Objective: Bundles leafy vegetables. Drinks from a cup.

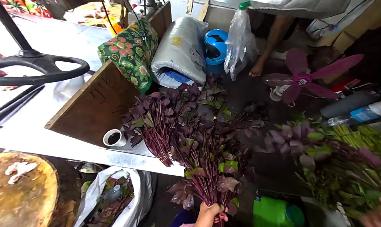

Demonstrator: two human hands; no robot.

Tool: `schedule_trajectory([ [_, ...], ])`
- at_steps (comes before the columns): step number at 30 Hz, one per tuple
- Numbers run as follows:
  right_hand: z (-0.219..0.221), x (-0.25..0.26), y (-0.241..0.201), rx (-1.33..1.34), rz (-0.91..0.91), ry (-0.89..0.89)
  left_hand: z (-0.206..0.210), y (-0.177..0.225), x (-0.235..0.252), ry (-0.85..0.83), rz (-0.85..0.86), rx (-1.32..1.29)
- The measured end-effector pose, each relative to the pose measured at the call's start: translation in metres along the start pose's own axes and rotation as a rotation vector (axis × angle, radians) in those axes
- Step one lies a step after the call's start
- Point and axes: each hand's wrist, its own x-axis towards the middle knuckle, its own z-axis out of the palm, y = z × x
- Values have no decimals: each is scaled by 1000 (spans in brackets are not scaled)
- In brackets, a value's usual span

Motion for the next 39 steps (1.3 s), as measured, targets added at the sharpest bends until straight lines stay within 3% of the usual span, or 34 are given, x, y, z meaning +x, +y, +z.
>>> schedule_trajectory([
  [3,36,-11,11,24,-16,-115,21,-5,10,1,8,-63],
  [7,90,-44,54,-20,68,-110,32,-18,13,13,5,-68],
  [12,124,-117,142,-536,293,-205,26,-23,7,27,-46,-50],
  [15,126,-134,174,-596,377,-190,24,-19,10,9,-105,-40],
  [21,115,-113,172,-605,368,-207,22,-18,14,-58,-113,-64],
  [25,108,-105,169,-398,377,-168,20,-20,17,-80,-118,-65],
  [30,104,-75,135,-176,122,-38,22,-22,21,-82,-127,-96],
  [34,104,-76,110,-307,23,-66,26,-21,19,-78,-126,-114],
  [39,111,-116,144,-668,197,-325,35,-10,15,-30,-93,-16],
])
